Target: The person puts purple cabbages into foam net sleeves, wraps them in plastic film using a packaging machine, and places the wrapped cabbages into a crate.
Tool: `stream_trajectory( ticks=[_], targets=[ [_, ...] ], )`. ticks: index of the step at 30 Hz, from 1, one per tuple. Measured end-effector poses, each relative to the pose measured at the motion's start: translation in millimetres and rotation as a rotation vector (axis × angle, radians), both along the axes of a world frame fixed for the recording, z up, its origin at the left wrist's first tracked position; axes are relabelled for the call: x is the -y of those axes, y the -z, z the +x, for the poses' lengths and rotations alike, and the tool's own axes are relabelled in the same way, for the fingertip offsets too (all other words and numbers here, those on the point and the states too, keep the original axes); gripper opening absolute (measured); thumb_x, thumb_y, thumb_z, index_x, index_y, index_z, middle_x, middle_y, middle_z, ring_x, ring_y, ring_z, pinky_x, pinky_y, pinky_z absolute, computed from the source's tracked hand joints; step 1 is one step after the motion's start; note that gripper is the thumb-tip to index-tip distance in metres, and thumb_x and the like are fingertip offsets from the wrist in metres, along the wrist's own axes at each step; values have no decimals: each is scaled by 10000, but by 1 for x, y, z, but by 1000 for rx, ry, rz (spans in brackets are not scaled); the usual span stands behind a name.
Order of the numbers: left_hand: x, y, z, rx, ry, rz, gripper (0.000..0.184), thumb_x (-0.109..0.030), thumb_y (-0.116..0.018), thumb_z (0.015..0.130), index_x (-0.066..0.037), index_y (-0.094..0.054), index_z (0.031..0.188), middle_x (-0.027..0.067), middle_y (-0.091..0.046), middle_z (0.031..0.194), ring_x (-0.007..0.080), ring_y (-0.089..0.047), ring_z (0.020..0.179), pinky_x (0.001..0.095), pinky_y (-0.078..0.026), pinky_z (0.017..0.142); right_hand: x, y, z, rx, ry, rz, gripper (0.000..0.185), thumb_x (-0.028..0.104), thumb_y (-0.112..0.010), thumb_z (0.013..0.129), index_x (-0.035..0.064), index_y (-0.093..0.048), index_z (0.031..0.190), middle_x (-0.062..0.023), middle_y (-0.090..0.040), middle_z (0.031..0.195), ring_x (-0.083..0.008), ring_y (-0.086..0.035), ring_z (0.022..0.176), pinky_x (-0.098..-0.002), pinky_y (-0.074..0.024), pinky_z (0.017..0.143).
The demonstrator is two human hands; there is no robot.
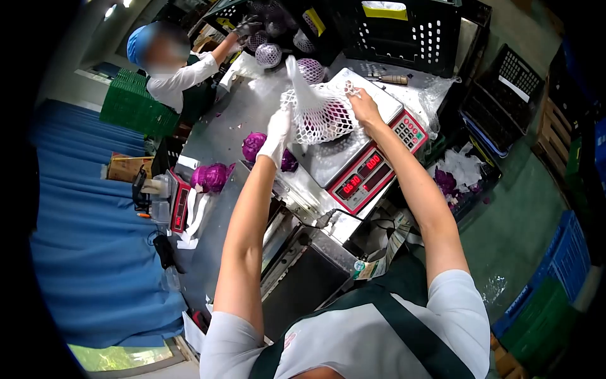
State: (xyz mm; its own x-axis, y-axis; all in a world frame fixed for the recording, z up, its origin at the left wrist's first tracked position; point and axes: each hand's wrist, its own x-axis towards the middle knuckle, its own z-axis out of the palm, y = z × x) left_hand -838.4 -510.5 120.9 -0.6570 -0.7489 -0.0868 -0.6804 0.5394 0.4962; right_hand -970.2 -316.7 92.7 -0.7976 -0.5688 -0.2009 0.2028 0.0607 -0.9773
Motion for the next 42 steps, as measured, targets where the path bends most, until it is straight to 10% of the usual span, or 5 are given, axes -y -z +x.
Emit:
stream_trajectory(
  ticks=[6, 18, 24, 32, 42],
  targets=[
    [-36, 49, 16, -576, -96, 286, 398, -328, -429, 926, 26, -608, 901, 111, -588, 780, 195, -508, 704, 337, -412, 644, -8, 9, 49, 147, -87, -200, 518, 331, -343, 938, -80, -427, 1243, -176, -485, 1245, -237, -476, 1095, -354, -378, 932],
    [-216, -84, 318, -1324, -339, 930, 291, -216, -426, 937, -5, -569, 1079, 40, -626, 846, 216, -608, 798, 298, -470, 747, -77, -135, 255, -865, -665, -505, 338, 253, -541, 881, -53, -578, 1022, -224, -627, 945, -332, -643, 827, -343, -521, 698],
    [-253, -61, 396, -1467, -526, 908, 316, -239, -418, 937, -16, -548, 1119, 55, -625, 891, 226, -603, 847, 319, -459, 811, -82, -136, 330, 795, -1031, -226, 187, 59, -448, 905, -55, -585, 961, -127, -637, 926, -146, -618, 779, -263, -510, 662],
    [-257, -43, 445, -1657, -670, 958, 354, -269, -406, 936, -31, -520, 1173, 75, -622, 950, 241, -596, 913, 348, -444, 897, -62, -90, 397, 950, -1056, 262, 182, 144, -533, 898, -28, -581, 931, -37, -605, 711, -64, -468, 459, -220, -413, 402],
    [-90, -97, 466, -1662, -608, 800, 304, -156, -436, 823, 47, -616, 961, 143, -650, 948, 253, -622, 880, 352, -489, 815, 59, -138, 387, -454, -1213, -285, 887, 311, -787, 670, 42, -290, 1353, -171, -502, 1203, -227, -507, 1083, -324, -406, 934]
  ],
)
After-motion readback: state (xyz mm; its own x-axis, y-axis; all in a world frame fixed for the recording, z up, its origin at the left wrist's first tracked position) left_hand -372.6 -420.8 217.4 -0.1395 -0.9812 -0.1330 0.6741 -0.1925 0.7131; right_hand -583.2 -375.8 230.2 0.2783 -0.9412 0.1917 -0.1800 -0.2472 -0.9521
